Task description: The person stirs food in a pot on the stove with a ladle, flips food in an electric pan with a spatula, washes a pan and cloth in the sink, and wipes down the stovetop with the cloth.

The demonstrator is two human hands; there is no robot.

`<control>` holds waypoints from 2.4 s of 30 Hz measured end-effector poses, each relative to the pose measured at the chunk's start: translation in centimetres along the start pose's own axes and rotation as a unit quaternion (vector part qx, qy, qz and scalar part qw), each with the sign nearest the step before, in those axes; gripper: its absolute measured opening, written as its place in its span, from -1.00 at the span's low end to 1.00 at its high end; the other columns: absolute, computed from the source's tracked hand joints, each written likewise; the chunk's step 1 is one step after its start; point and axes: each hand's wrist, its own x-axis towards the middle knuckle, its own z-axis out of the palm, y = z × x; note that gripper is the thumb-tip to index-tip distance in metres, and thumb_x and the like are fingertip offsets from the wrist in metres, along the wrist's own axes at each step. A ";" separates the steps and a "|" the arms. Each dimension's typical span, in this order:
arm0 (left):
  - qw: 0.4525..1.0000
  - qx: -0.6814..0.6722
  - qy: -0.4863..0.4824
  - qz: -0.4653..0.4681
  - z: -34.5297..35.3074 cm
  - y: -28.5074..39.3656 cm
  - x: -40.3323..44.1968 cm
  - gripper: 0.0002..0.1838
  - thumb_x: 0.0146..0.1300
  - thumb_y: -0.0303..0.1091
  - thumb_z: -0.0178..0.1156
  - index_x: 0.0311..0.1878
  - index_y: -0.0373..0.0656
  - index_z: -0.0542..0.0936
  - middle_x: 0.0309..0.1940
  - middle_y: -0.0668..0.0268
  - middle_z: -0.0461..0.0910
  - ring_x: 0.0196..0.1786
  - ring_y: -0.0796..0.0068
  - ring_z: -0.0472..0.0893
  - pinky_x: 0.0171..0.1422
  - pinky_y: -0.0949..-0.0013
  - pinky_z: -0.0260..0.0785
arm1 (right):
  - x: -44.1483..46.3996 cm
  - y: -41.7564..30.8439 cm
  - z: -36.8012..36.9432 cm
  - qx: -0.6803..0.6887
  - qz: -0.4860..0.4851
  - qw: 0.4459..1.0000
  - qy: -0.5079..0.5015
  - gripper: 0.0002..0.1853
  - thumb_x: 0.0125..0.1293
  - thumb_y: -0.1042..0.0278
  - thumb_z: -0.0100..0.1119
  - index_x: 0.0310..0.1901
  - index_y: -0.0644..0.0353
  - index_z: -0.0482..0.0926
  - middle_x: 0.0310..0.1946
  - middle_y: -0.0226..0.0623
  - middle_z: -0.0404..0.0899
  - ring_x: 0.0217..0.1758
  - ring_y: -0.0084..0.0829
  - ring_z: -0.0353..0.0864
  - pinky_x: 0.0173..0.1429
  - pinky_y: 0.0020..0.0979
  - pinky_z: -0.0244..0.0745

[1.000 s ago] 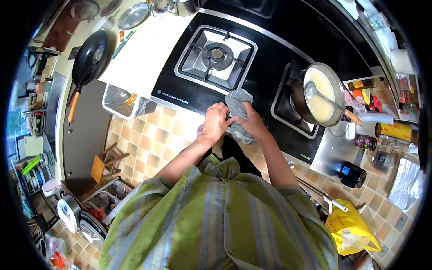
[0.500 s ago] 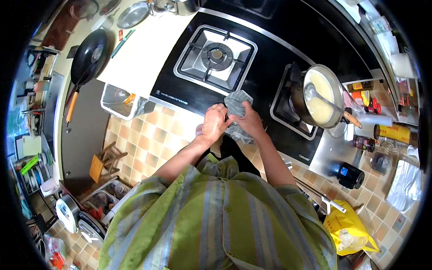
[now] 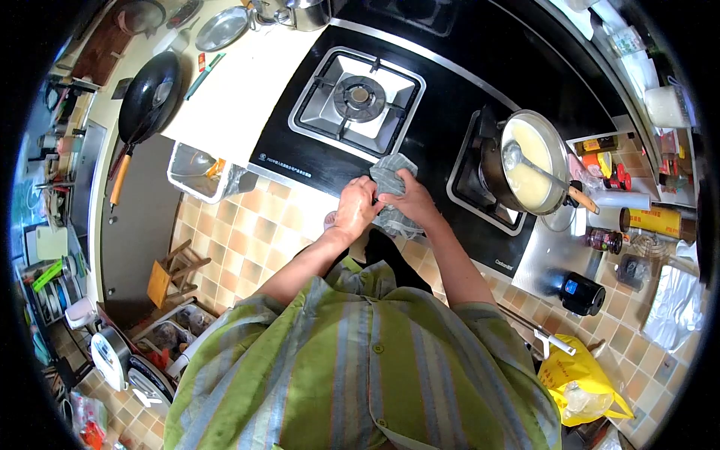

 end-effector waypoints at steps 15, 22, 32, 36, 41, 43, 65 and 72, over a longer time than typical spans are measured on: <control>0.998 -0.016 -0.019 -0.049 -0.6 1.0 0.0 -0.73 -0.11 -0.41 0.51 -0.33 -0.19 0.63 -0.38 0.18 0.54 -0.20 0.05 0.56 -0.09 0.10 0.42 | -1.1 0.9 0.6 0.060 0.010 0.998 0.025 -0.35 0.29 0.01 0.39 0.29 0.14 0.38 0.09 0.12 0.63 0.17 0.07 0.65 0.20 -0.13 0.51; 0.998 0.048 -0.017 -0.026 -0.3 0.6 0.0 -0.71 -0.08 -0.30 0.50 -0.37 -0.17 0.58 -0.34 0.19 0.54 -0.12 0.05 0.57 0.05 0.05 0.37 | -0.7 -2.9 -0.1 -0.049 0.066 0.997 0.008 -0.24 0.20 -0.16 0.41 0.29 0.14 0.39 0.02 0.11 0.67 0.11 0.11 0.67 0.16 -0.09 0.54; 0.998 0.029 -0.031 -0.047 -1.0 1.1 0.1 -0.74 -0.07 -0.28 0.53 -0.34 -0.04 0.63 -0.38 0.37 0.53 -0.14 0.22 0.57 -0.01 0.16 0.28 | -0.1 1.9 1.3 0.051 0.061 0.996 0.051 -0.26 0.32 -0.14 0.31 0.38 0.13 0.36 0.14 0.15 0.61 0.22 0.16 0.60 0.25 -0.07 0.49; 0.999 0.041 -0.011 -0.026 -0.5 0.7 -0.1 -0.74 -0.06 -0.28 0.52 -0.34 -0.06 0.63 -0.36 0.36 0.54 -0.13 0.22 0.57 -0.01 0.15 0.28 | -1.7 -0.7 0.5 0.067 0.021 0.997 0.022 -0.29 0.32 -0.10 0.32 0.36 0.14 0.35 0.19 0.15 0.58 0.27 0.15 0.56 0.28 -0.09 0.46; 0.998 0.053 -0.028 -0.031 -0.9 1.0 -0.2 -0.75 -0.05 -0.28 0.51 -0.34 -0.06 0.63 -0.34 0.35 0.55 -0.12 0.21 0.56 -0.01 0.14 0.28 | -1.0 -1.0 0.9 -0.005 0.043 0.999 0.030 -0.35 0.31 -0.05 0.33 0.30 0.12 0.41 0.08 0.14 0.64 0.16 0.16 0.63 0.20 -0.05 0.51; 0.998 0.049 -0.036 -0.033 -0.9 1.2 0.1 -0.75 -0.05 -0.27 0.52 -0.33 -0.05 0.64 -0.34 0.34 0.56 -0.12 0.21 0.56 -0.01 0.14 0.28 | -0.6 -0.8 1.4 -0.020 0.073 0.992 0.101 -0.42 0.32 -0.01 0.34 0.23 0.16 0.46 -0.01 0.10 0.67 0.10 0.11 0.67 0.17 -0.08 0.53; 0.990 0.031 0.096 -0.102 -7.4 -1.3 -3.4 -0.78 0.15 -0.44 0.34 -0.10 -0.11 0.69 -0.36 0.29 0.58 -0.24 0.21 0.60 -0.07 0.13 0.40 | -11.1 -4.0 0.3 -0.263 -0.102 0.945 -0.168 -0.66 0.01 0.62 0.17 -0.12 0.15 0.65 -0.14 -0.20 0.58 -0.01 -0.06 0.63 0.05 -0.08 0.59; 0.969 0.007 0.170 -0.179 -9.6 -3.6 -5.1 -0.80 0.21 -0.53 0.28 -0.10 -0.15 0.70 -0.36 0.27 0.59 -0.41 0.34 0.52 -0.25 0.25 0.41 | -12.3 -2.7 -9.9 -0.079 -0.076 0.991 0.078 -0.46 0.02 0.64 0.18 0.12 0.17 0.62 0.08 -0.16 0.63 0.08 -0.02 0.66 0.14 -0.22 0.57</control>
